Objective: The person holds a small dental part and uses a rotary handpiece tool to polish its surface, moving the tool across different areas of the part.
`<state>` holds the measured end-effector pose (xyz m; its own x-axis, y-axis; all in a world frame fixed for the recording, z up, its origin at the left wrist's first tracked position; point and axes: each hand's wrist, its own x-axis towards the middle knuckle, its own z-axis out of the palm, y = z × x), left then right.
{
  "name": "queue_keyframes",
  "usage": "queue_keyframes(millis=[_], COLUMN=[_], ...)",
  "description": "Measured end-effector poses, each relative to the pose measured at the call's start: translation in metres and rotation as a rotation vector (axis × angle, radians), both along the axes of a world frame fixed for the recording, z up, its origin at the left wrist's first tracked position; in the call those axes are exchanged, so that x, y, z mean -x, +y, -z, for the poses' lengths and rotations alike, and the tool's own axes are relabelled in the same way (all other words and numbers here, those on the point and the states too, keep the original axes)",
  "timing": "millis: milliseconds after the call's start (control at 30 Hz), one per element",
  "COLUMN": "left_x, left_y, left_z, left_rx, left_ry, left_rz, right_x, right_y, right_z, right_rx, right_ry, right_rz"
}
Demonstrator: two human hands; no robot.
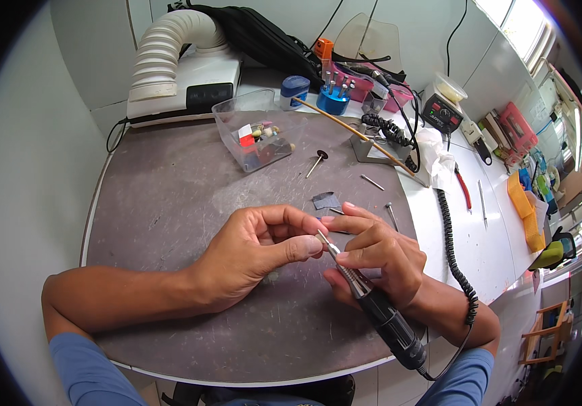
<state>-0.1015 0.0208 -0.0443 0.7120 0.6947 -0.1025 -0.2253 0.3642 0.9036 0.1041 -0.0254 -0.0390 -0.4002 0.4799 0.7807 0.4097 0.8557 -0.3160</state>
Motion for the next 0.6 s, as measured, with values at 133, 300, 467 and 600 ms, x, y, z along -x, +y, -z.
queue_keyframes(millis=[133, 300, 467, 600], left_x=[-0.0006, 0.0000, 0.0004, 0.0003], left_y=[-0.0002, 0.0003, 0.0002, 0.0010], left_z=[-0.0001, 0.0005, -0.0003, -0.0001], left_rx=[-0.005, -0.004, 0.002, 0.010], left_ry=[-0.002, 0.000, 0.002, 0.007], left_rz=[0.007, 0.013, 0.016, 0.025], right_x=[0.0002, 0.0003, 0.0003, -0.0002], right_y=[0.0003, 0.0003, 0.0002, 0.0010], right_z=[0.0010, 0.0004, 0.0010, 0.0005], right_rx=[0.002, 0.004, 0.013, 0.017], right_ry=[0.002, 0.001, 0.003, -0.006], right_rz=[-0.004, -0.005, -0.008, -0.012])
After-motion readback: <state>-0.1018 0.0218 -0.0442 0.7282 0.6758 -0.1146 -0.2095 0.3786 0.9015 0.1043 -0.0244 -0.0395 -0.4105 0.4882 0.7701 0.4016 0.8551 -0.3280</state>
